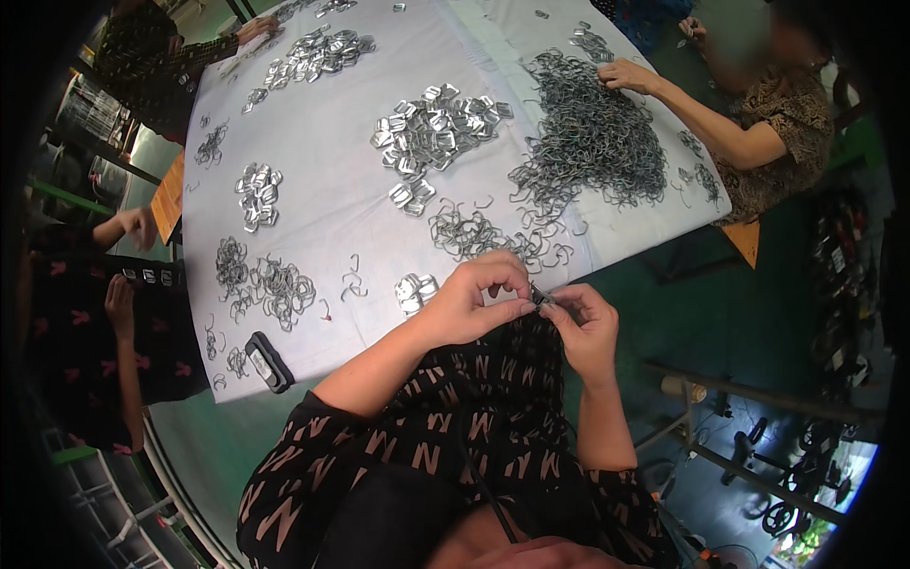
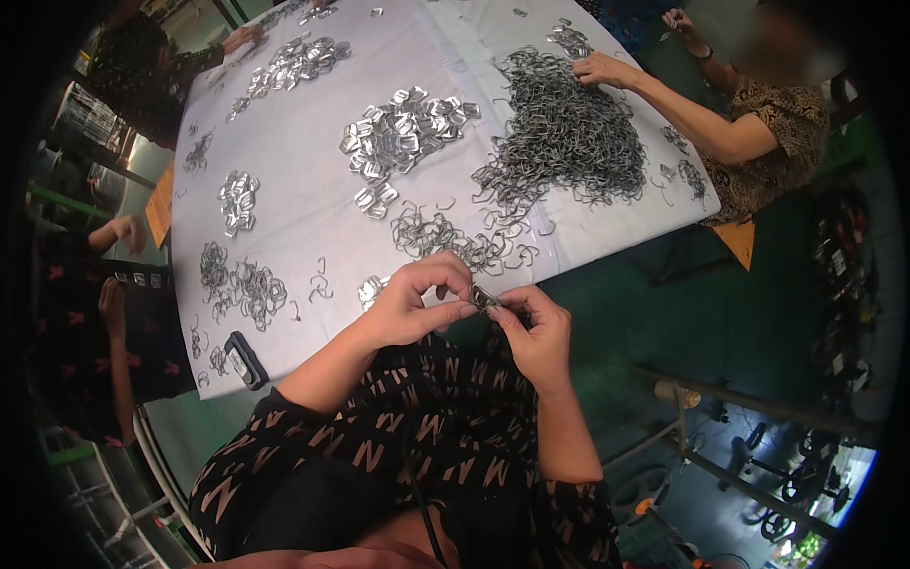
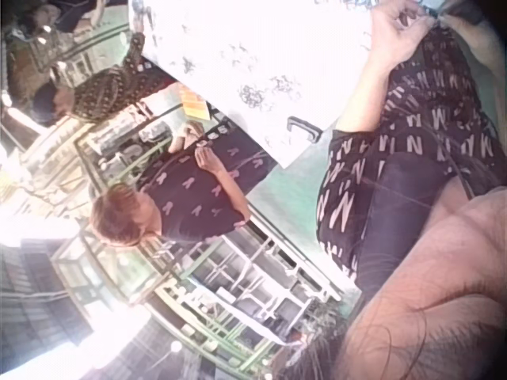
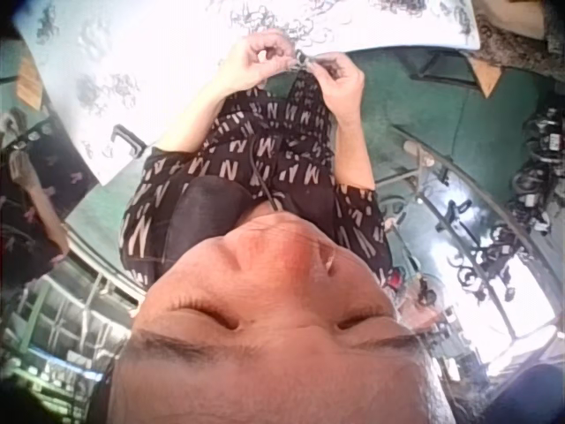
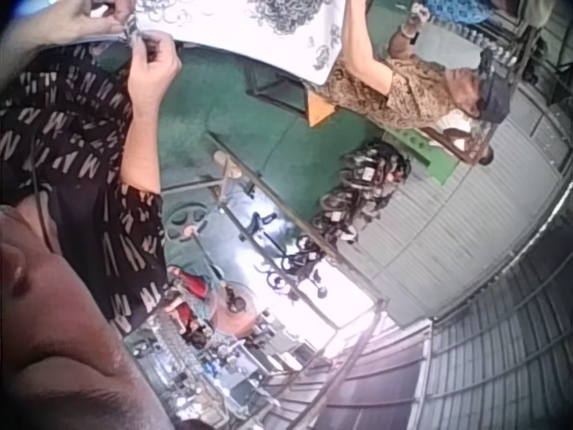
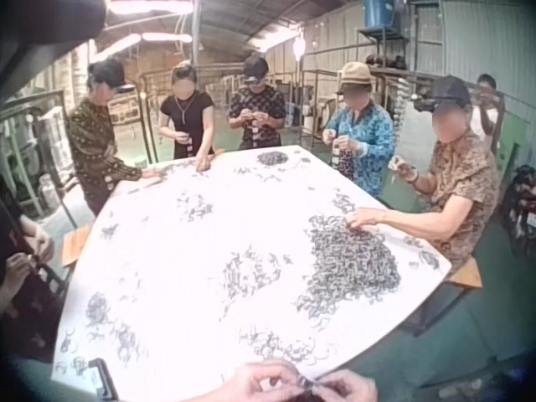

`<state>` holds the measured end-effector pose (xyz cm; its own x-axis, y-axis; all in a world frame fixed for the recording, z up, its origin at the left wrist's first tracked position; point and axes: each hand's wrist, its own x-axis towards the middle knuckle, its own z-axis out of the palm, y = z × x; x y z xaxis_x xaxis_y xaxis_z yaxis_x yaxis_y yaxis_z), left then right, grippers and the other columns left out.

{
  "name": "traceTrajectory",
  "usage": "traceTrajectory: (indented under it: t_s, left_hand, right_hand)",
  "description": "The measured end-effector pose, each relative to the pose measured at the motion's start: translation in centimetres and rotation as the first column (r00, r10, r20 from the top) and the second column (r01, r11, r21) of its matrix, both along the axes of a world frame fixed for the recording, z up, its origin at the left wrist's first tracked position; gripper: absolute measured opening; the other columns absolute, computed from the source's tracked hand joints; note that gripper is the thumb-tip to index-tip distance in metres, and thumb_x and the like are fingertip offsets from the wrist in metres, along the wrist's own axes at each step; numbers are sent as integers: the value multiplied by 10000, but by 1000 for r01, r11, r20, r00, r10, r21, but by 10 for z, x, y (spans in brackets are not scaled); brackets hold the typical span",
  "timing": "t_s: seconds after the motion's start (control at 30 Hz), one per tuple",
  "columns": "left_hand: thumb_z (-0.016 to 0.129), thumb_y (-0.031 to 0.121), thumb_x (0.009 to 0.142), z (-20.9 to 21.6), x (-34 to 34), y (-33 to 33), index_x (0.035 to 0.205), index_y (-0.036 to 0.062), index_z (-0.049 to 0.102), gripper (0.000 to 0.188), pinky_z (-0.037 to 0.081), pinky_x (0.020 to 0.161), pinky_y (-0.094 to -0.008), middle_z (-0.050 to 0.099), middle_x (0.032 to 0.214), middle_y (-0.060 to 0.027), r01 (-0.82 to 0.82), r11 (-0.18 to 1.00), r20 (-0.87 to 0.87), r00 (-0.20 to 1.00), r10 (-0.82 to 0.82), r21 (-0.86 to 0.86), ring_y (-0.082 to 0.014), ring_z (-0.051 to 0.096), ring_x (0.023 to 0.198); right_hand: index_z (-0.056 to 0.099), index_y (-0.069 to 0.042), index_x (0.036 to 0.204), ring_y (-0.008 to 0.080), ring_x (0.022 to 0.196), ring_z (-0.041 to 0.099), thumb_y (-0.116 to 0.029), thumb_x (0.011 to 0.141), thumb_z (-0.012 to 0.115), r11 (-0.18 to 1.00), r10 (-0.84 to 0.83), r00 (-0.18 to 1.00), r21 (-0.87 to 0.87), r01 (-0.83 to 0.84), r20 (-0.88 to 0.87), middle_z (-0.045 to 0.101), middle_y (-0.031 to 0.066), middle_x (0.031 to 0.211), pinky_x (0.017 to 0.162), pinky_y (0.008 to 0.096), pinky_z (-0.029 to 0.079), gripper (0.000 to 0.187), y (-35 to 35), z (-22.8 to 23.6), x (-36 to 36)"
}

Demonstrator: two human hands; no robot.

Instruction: The person sits at a table and assembles keychains by hand. They pick up small metal plates and wire loops, attach the loops to the plates, and then hang the finished keychains on a vertical rack.

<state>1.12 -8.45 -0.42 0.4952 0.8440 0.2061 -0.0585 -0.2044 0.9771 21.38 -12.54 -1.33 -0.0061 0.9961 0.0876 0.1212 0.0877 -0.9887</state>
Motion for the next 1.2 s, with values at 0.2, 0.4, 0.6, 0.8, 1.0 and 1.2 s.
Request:
traceTrajectory:
  t_s: [0.2, 0.4, 0.6, 0.8, 1.0, 1.2]
  left_hand:
    - [698, 60, 822, -8, 4, 0, 863, 33, 614, 98, 418, 894, -329, 569, 983, -80, -4, 995, 56, 998, -2, 102, -212, 535, 967]
    - [657, 20, 859, -13, -1, -9, 944, 14, 587, 111, 476, 856, -349, 646, 997, -106, 40, 999, 68, 997, -42, 22, -231, 619, 960]
    - [663, 15, 842, -9, -3, -23, 936, 12, 567, 134, 497, 808, -373, 645, 971, -116, 61, 983, -95, 995, -44, 175, -293, 622, 911]
    - [664, 18, 831, -10, -12, -31, 887, 29, 527, 148, 465, 797, -390, 620, 929, -111, 63, 980, -106, 993, -43, 191, -315, 586, 886]
    - [661, 21, 839, -15, -20, -34, 890, 24, 533, 138, 463, 806, -393, 631, 933, -116, 44, 984, -98, 995, -27, 172, -317, 591, 888]
    - [660, 20, 841, -23, -13, -30, 921, 24, 567, 123, 475, 815, -391, 643, 937, -115, 24, 982, -65, 998, -12, 187, -309, 612, 897]
  right_hand:
    - [631, 34, 837, 97, 683, 613, -3, 808, 704, 999, 39, 999, -4, -39, 33, 667, 53, 748, 641, 243, 483, 87, 1, -1, -1]
    - [630, 35, 795, 111, 692, 581, 3, 787, 707, 987, 146, 987, 59, -150, 70, 632, 61, 754, 645, 252, 462, 84, 19, -5, 5]
    - [703, 0, 906, 189, 696, 563, -109, 771, 732, 963, 191, 902, 104, -248, 388, 596, 76, 768, 644, 303, 446, 176, 99, -27, -38]
    - [719, -80, 1023, 278, 891, 543, -180, 775, 731, 857, 102, 699, 294, -423, 708, 580, 92, 857, 841, 400, 427, 268, 152, -56, -122]
    - [686, -24, 938, 284, 857, 575, -112, 808, 689, 851, 43, 710, 347, -395, 703, 587, 111, 891, 812, 381, 450, 157, 176, -67, -140]
    - [632, 17, 889, 300, 763, 630, -82, 841, 629, 970, 119, 909, 148, -192, 399, 621, 138, 934, 708, 380, 506, 110, 173, -54, -100]
